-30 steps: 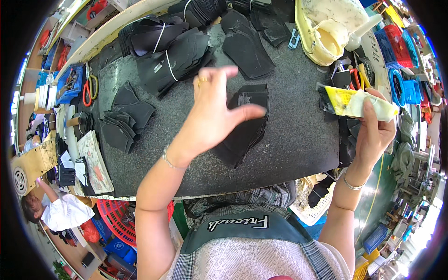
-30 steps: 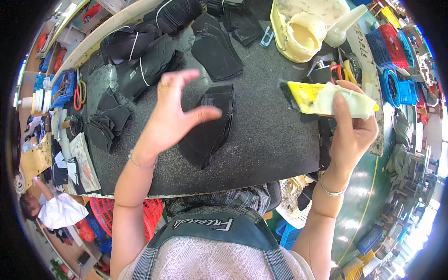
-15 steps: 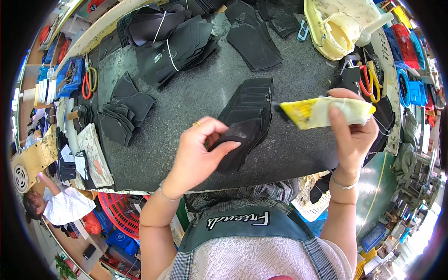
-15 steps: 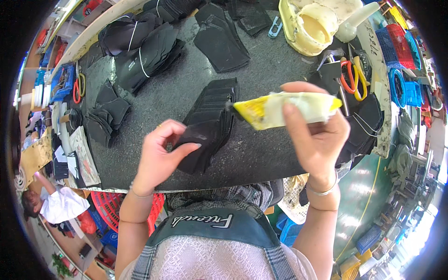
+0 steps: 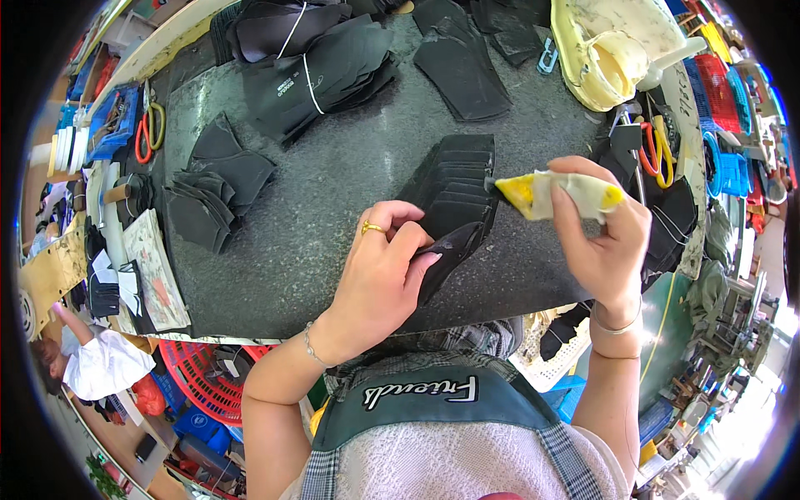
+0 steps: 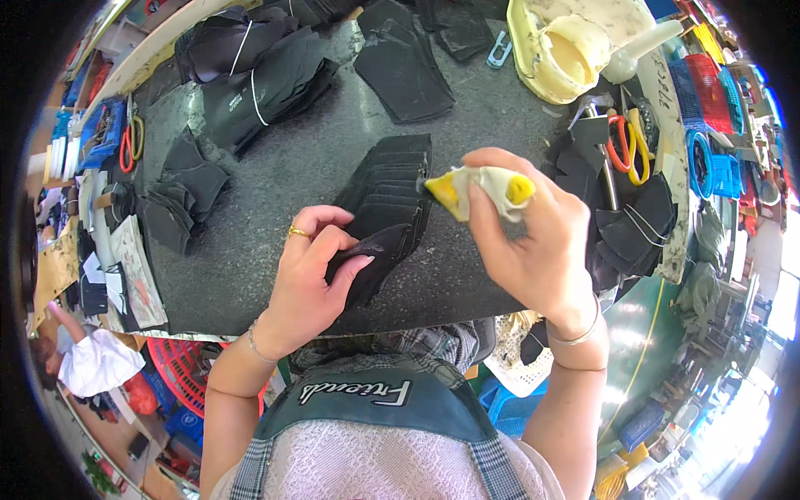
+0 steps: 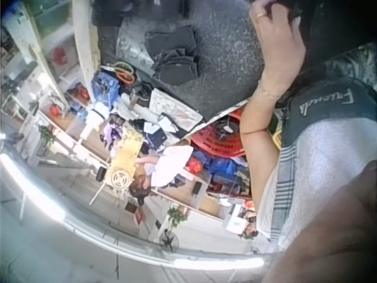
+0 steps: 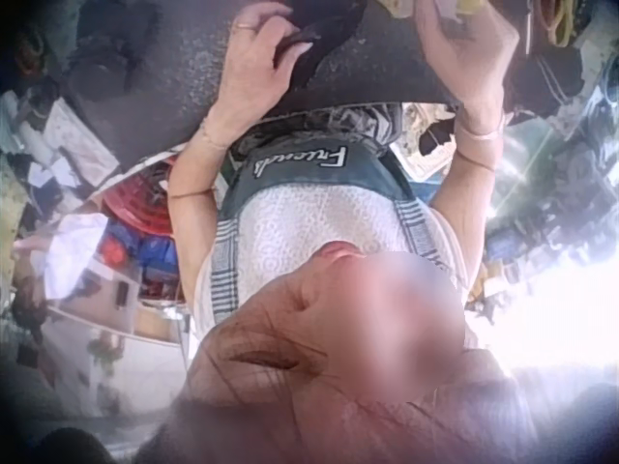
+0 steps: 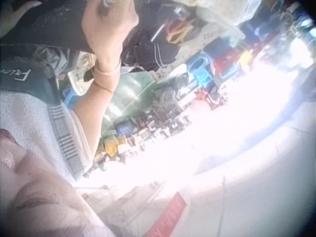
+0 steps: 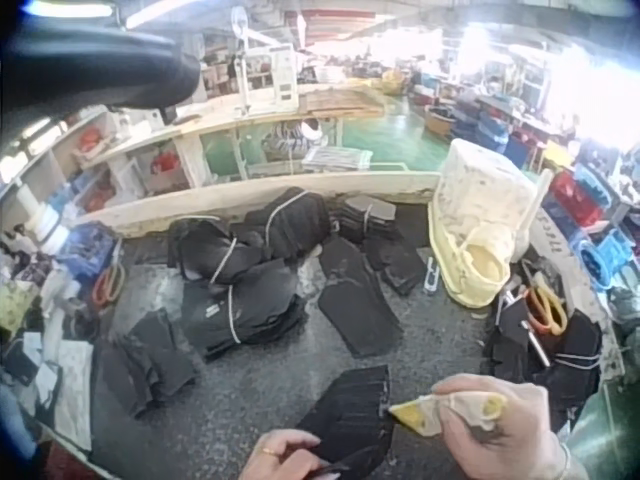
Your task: The person is seen applying glue to small black shoe components and stacking them.
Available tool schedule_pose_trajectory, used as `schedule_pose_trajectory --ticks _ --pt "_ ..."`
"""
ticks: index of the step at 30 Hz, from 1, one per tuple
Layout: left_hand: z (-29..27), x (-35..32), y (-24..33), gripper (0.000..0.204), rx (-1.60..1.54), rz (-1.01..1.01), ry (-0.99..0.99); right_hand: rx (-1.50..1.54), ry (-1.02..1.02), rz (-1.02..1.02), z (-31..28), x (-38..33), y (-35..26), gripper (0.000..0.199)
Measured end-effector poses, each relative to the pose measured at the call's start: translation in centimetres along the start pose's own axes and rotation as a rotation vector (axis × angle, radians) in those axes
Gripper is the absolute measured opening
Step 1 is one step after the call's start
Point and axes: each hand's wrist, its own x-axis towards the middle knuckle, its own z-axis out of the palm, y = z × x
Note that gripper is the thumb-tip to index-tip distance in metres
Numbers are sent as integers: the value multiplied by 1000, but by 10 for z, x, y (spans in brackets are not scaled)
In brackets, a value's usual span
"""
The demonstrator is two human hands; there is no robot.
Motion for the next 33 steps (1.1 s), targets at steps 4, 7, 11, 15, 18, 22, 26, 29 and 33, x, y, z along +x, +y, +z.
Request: schedule_pose_trajectory --ticks 4,7,11,15,18,22,26,29,33 --pt "0 2 2 21 17 2 -20 25 220 69 -8 -2 10 11" --pt "1 2 1 28 35 37 -8 174 261 110 -13 -9 4 12" --pt "4 -8 6 48 -11 5 82 201 361 151 -16 -13 8 15" --pt "8 -20 -9 43 48 252 94 231 440 191 -21 -20 18 20" --pt "2 -26 1 42 -85 129 103 232 459 202 -22 -26 23 20" --pt "-3 -22 1 41 -112 18 186 248 464 238 -22 -33 27 21" --pt "-2 -27 -4 35 -69 -24 232 267 461 263 -19 -36 28 22" --pt "-2 -32 -10 30 -278 -136 223 278 463 265 -20 -39 28 22" --pt "-15 -29 -10 22 -456 -254 50 293 449 272 -22 -42 28 22"
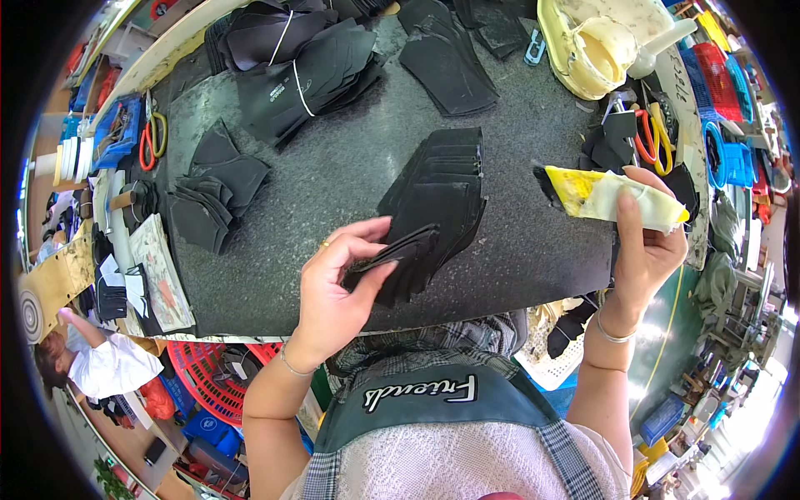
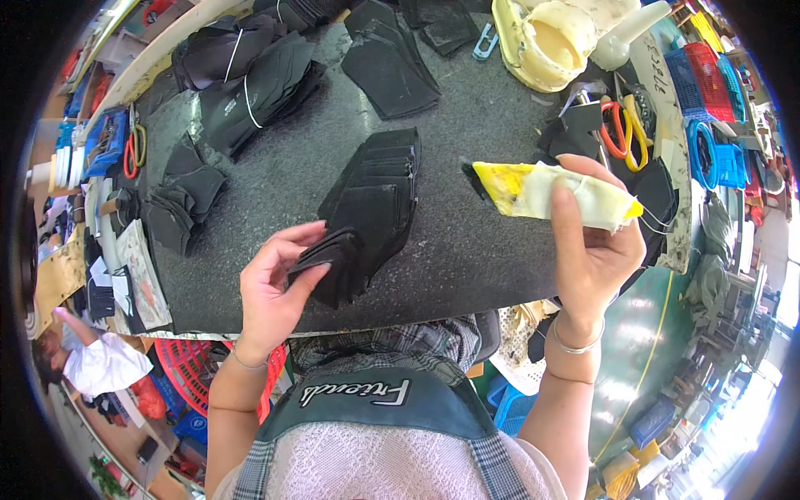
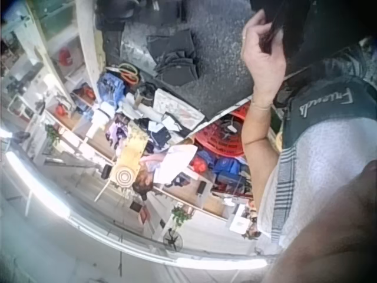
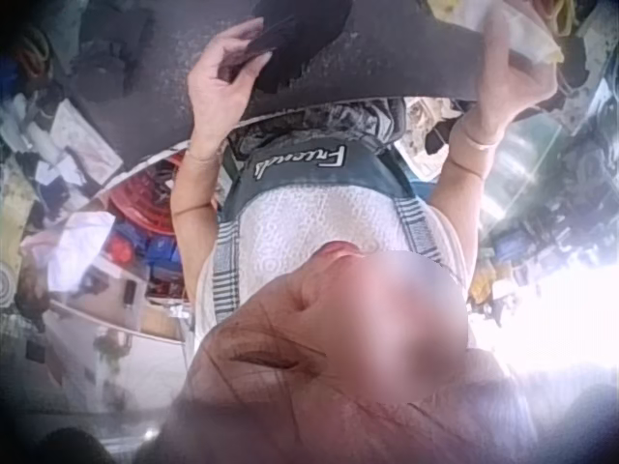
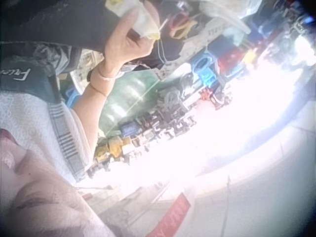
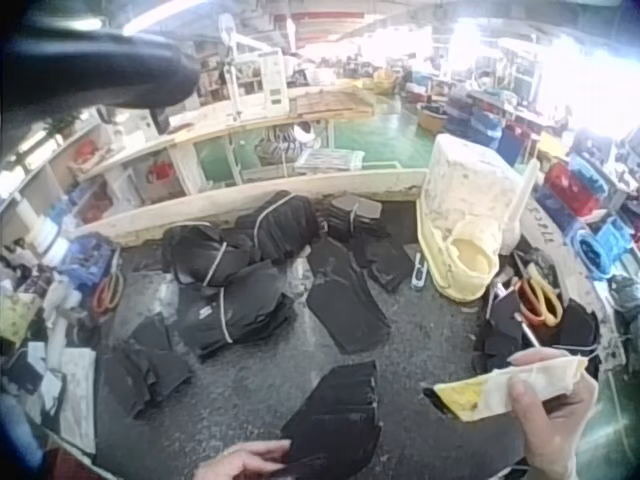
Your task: The person is seen applying glue to small black shoe components and stacking them.
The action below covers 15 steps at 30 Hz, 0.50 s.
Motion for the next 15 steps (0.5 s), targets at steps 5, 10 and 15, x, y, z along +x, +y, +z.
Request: schedule_pose_trajectory --ticks 5,10,15 --pt "19 11 0 32 358 187 27 7 3 4 5 -2 -3 23" --pt "26 2 -1 30 445 309 50 13 25 6 2 -1 1 24" --pt "35 -7 -11 26 466 526 100 56 53 -13 5 1 1 25"
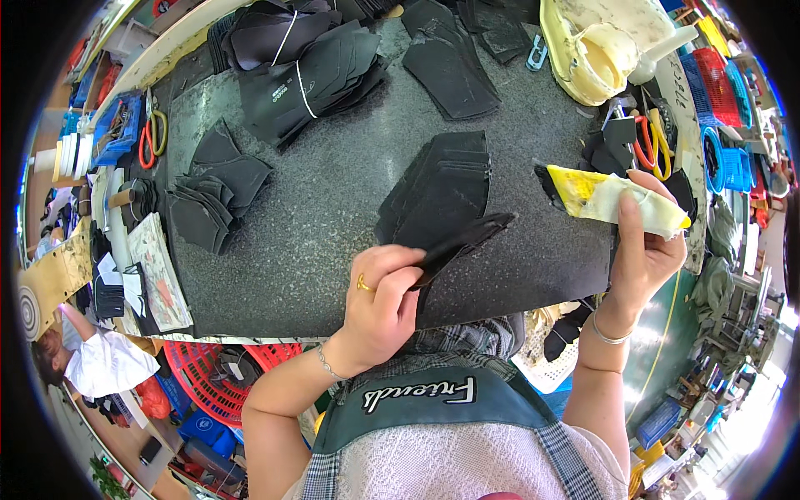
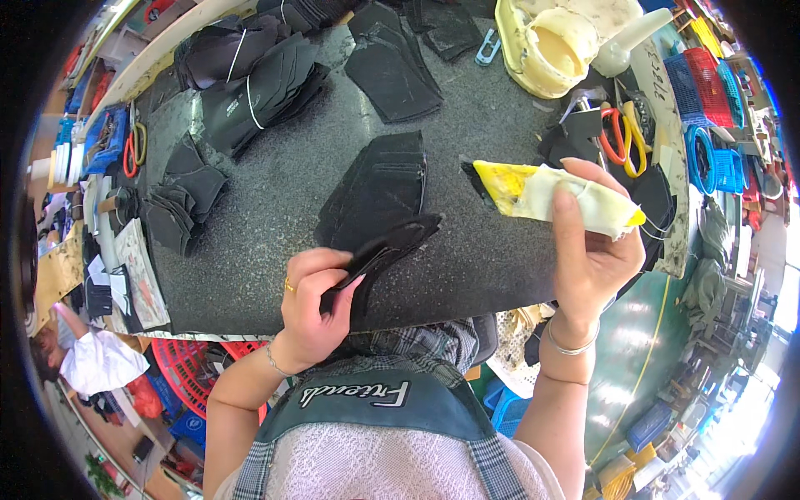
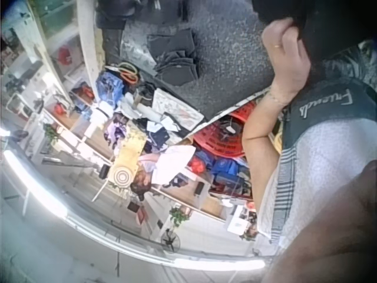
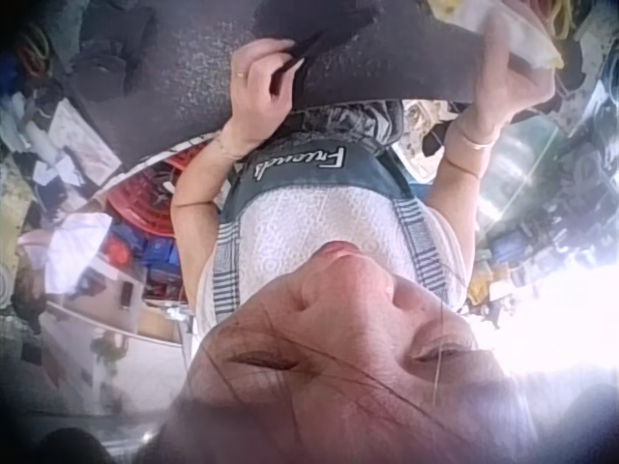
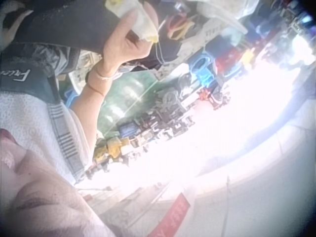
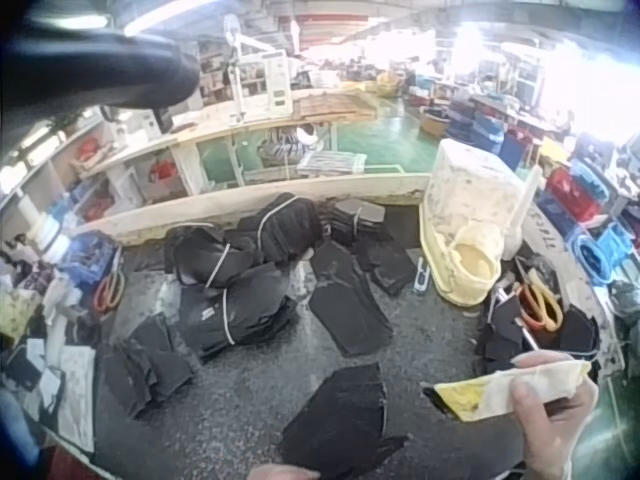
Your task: The person is seen applying glue to small black shoe components and stacking them.
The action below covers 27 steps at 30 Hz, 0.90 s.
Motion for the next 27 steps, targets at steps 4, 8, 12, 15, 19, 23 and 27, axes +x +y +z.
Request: schedule_pose_trajectory --ticks 4,8,12,15,19,23,27 --pt "-5 5 3 31 -8 -79 -58 14 -31 -1 2 3 0 24" --pt "-15 31 3 40 3 -175 -295 -12 -116 -61 20 10 -2 16" --pt "-12 35 4 40 -41 -140 -383 -24 -357 -141 31 24 1 16" --pt "-10 35 6 39 13 -137 -413 -185 -574 -216 40 30 -8 18" --pt "-11 30 13 35 131 -75 -453 -392 -517 -357 39 39 0 20" --pt "-10 29 19 28 215 -27 -455 -236 -571 -323 39 36 -13 18" --pt "-14 30 23 27 233 -16 -504 -359 -690 -426 42 37 1 34"
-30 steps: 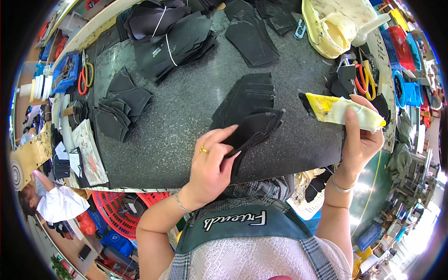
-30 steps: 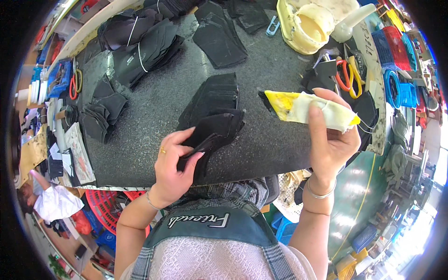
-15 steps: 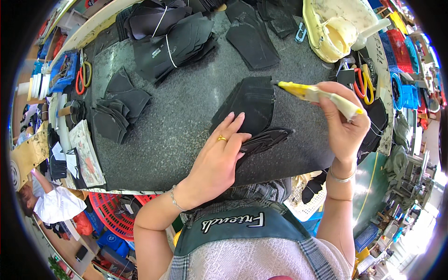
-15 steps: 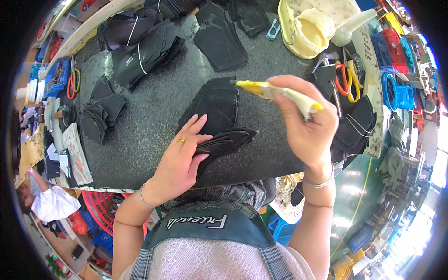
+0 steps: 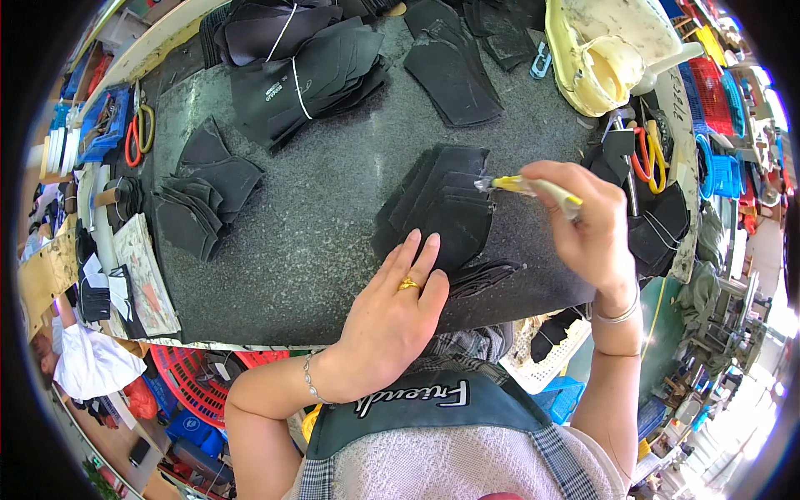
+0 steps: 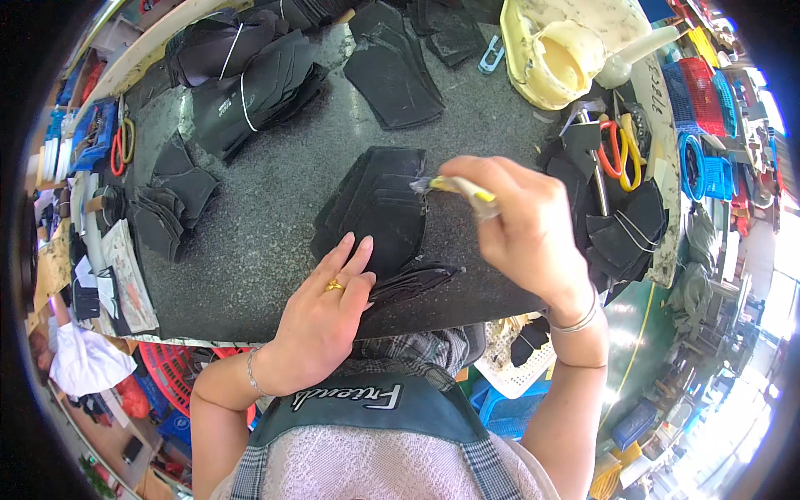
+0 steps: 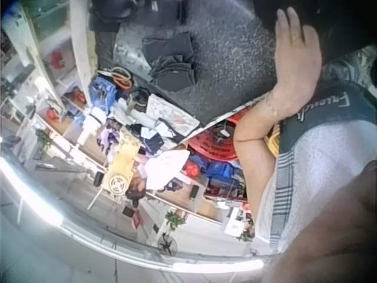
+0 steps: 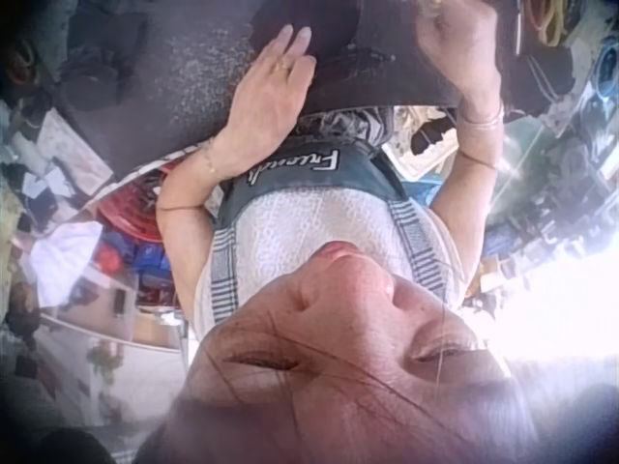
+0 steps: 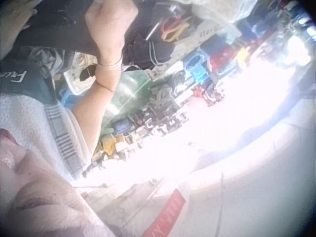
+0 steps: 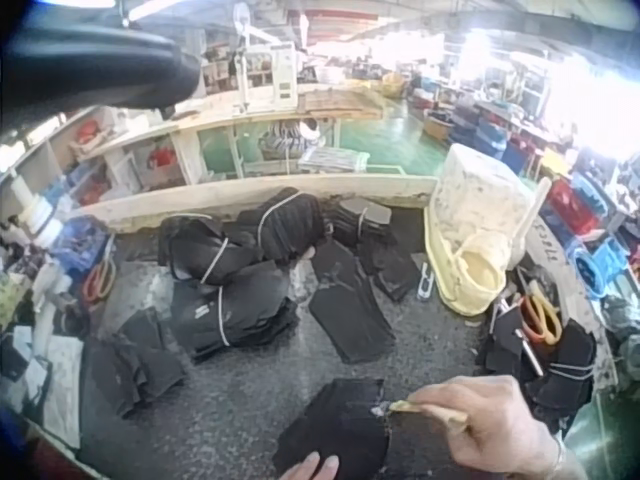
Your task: The person is seen applying glue to small black shoe components and stacking them.
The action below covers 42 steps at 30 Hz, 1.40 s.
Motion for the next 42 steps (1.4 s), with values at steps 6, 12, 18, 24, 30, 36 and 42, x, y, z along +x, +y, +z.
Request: schedule_pose_trajectory --ticks 6,12,18,24,30,36,42 --pt "2 0 3 23 47 11 21 29 30 -126 -14 6 -7 35" --pt "-1 1 2 23 74 29 17 -252 -102 -156 -18 12 1 45" --pt "-1 2 3 22 78 31 4 59 46 -25 -12 26 -15 27" --pt "0 1 1 21 50 14 -3 -162 -78 -138 4 37 5 42" --pt "-1 0 -2 33 -16 -25 -16 -209 -39 -190 -13 44 1 44" --pt "-4 3 -4 19 -127 -56 -6 -124 -280 -232 -9 47 6 38" --pt "-4 2 -4 47 -65 -69 -7 -28 -131 -59 -48 44 5 22"
